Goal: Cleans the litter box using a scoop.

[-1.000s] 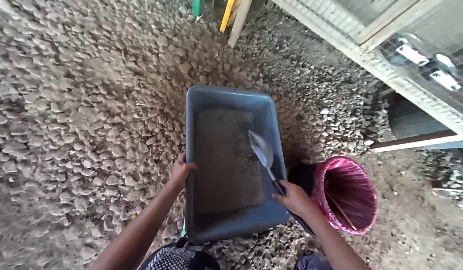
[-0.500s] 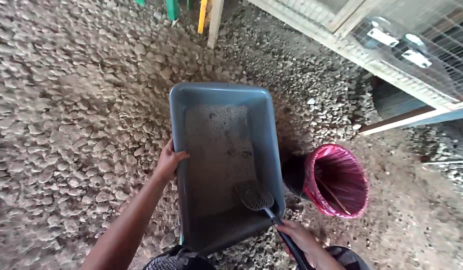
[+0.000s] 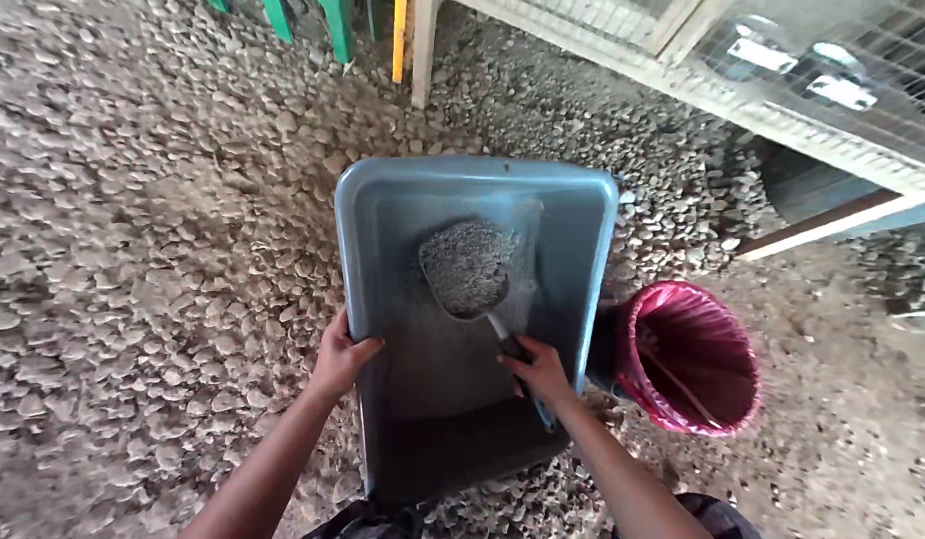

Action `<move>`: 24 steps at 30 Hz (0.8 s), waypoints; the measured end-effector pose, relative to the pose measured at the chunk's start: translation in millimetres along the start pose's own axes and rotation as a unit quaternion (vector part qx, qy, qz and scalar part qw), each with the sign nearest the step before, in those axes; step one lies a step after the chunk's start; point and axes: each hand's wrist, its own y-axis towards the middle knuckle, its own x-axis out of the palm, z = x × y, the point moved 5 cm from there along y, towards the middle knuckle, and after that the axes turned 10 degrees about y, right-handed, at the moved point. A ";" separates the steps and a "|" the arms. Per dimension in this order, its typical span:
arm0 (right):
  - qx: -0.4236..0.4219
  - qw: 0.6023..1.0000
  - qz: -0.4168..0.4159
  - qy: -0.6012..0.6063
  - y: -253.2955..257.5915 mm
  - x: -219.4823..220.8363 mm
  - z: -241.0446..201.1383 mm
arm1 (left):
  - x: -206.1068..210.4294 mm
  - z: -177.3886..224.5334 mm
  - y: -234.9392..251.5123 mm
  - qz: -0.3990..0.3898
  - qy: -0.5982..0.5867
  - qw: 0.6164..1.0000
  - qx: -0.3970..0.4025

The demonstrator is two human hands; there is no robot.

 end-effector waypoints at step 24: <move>0.035 0.998 0.019 -0.047 -39.0 -21.4 53.3 | 18.4 -113.4 -42.2 0.014 0.054 0.968 -0.244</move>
